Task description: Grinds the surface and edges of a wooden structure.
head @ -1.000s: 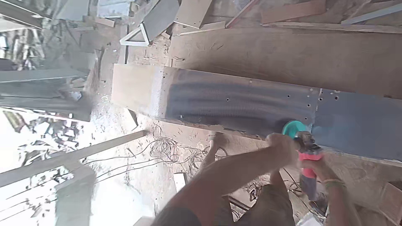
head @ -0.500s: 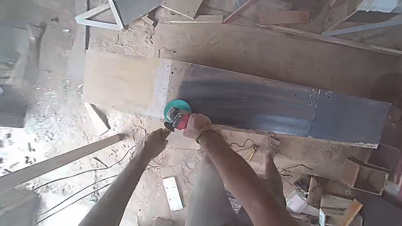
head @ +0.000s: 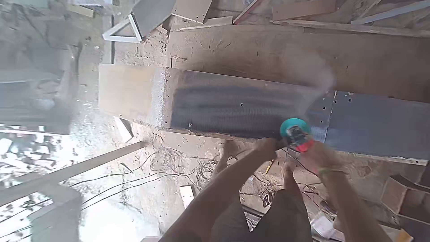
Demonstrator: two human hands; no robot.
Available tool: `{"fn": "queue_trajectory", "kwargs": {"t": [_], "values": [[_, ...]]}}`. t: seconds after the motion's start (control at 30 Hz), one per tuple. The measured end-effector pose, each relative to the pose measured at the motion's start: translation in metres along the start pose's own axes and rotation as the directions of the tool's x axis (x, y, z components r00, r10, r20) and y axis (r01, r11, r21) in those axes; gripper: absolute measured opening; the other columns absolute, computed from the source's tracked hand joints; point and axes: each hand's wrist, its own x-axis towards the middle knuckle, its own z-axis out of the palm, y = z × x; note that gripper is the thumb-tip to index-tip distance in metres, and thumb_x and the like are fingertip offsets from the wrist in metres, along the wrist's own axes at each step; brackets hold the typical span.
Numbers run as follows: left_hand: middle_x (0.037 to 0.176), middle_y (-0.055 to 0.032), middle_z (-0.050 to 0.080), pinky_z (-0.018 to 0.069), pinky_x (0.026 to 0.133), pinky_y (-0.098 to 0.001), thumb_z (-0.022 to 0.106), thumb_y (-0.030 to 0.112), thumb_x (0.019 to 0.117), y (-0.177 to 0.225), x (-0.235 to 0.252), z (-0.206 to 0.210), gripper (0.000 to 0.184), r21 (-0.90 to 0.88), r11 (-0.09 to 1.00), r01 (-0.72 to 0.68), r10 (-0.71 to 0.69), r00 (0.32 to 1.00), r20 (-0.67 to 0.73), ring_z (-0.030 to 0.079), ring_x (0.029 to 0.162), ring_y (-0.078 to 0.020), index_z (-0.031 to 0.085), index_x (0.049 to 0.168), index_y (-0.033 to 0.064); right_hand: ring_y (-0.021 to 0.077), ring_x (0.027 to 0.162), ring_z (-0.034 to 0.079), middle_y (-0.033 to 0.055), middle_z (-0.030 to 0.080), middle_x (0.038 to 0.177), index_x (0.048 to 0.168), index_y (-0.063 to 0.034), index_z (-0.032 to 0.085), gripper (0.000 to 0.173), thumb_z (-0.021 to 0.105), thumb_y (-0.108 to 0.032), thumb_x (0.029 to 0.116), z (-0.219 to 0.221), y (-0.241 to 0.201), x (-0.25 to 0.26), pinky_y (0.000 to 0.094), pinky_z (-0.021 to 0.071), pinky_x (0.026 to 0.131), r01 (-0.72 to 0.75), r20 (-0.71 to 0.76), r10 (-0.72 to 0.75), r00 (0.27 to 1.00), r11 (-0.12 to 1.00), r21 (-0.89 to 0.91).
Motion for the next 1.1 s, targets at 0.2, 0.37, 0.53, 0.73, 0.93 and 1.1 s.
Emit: {"fn": "queue_trajectory", "kwargs": {"t": [0.2,0.37,0.53,0.73,0.93,1.1], "values": [[0.120,-0.0180,0.069,0.0577,0.079,-0.0606,0.076,0.017,0.0878,0.178,0.057,0.017,0.033,0.231,0.970,-0.071,0.052,0.995,0.086,0.067,0.110,-0.0383,0.069,0.118,0.0053,0.0470,0.121,0.062,0.0336,0.064,0.126,0.132,0.0102,0.058,0.075,0.093,-0.008,0.0691,0.056,0.192,0.085,0.0651,0.0476,0.103,-0.169,-0.037,0.221,0.975,0.833,0.527],[0.119,-0.0232,0.068,0.0568,0.080,-0.0616,0.069,0.020,0.0944,0.176,0.009,0.016,0.030,0.232,0.973,-0.015,-0.003,0.997,0.077,0.066,0.110,-0.0420,0.069,0.116,-0.0003,0.0383,0.109,0.066,0.0282,0.067,0.119,0.133,0.0068,0.057,0.079,0.089,0.005,0.0605,0.116,0.185,0.083,0.0586,0.0551,0.093,-0.020,-0.040,0.087,0.995,0.601,0.799],[0.120,-0.0237,0.068,0.0548,0.080,-0.0668,0.074,0.016,0.0872,0.022,-0.069,-0.009,0.037,0.255,0.944,0.209,-0.223,0.974,0.030,0.067,0.108,-0.0456,0.066,0.121,0.0009,0.0348,0.114,0.069,0.0202,0.072,0.119,0.127,-0.0019,0.067,0.069,0.094,-0.028,0.0689,0.117,0.023,0.028,0.0584,0.0543,0.101,0.159,-0.045,-0.162,0.986,0.812,0.562],[0.112,-0.0210,0.071,0.0570,0.077,-0.0630,0.070,0.017,0.0858,-0.170,-0.171,-0.051,0.043,0.286,0.813,0.507,-0.507,0.858,-0.077,0.070,0.103,-0.0435,0.060,0.127,0.0081,0.0359,0.110,0.071,0.0164,0.074,0.117,0.126,-0.0111,0.070,0.052,0.076,-0.042,0.0856,0.131,-0.193,-0.036,0.0642,0.0553,0.092,0.404,0.086,-0.453,0.887,0.854,0.328],[0.103,-0.0216,0.073,0.0557,0.074,-0.0678,0.068,0.030,0.0949,-0.374,-0.223,-0.042,0.027,0.087,0.819,0.567,-0.512,0.790,-0.337,0.072,0.097,-0.0450,0.068,0.113,0.0099,0.0327,0.104,0.071,0.0152,0.073,0.113,0.123,-0.0048,0.067,0.054,0.081,-0.031,0.0775,0.116,-0.365,-0.089,0.0596,0.0585,0.082,0.639,0.104,-0.656,0.747,0.753,0.156],[0.098,-0.0277,0.069,0.0520,0.081,-0.0700,0.080,0.020,0.0899,-0.370,-0.189,-0.028,0.033,-0.217,0.918,0.333,-0.388,0.866,-0.314,0.068,0.094,-0.0475,0.067,0.110,-0.0028,0.0332,0.103,0.072,0.0159,0.073,0.110,0.115,-0.0041,0.069,0.053,0.083,-0.040,0.0782,0.086,-0.363,-0.091,0.0579,0.0595,0.080,0.659,0.040,-0.659,0.751,0.752,0.016]]}}
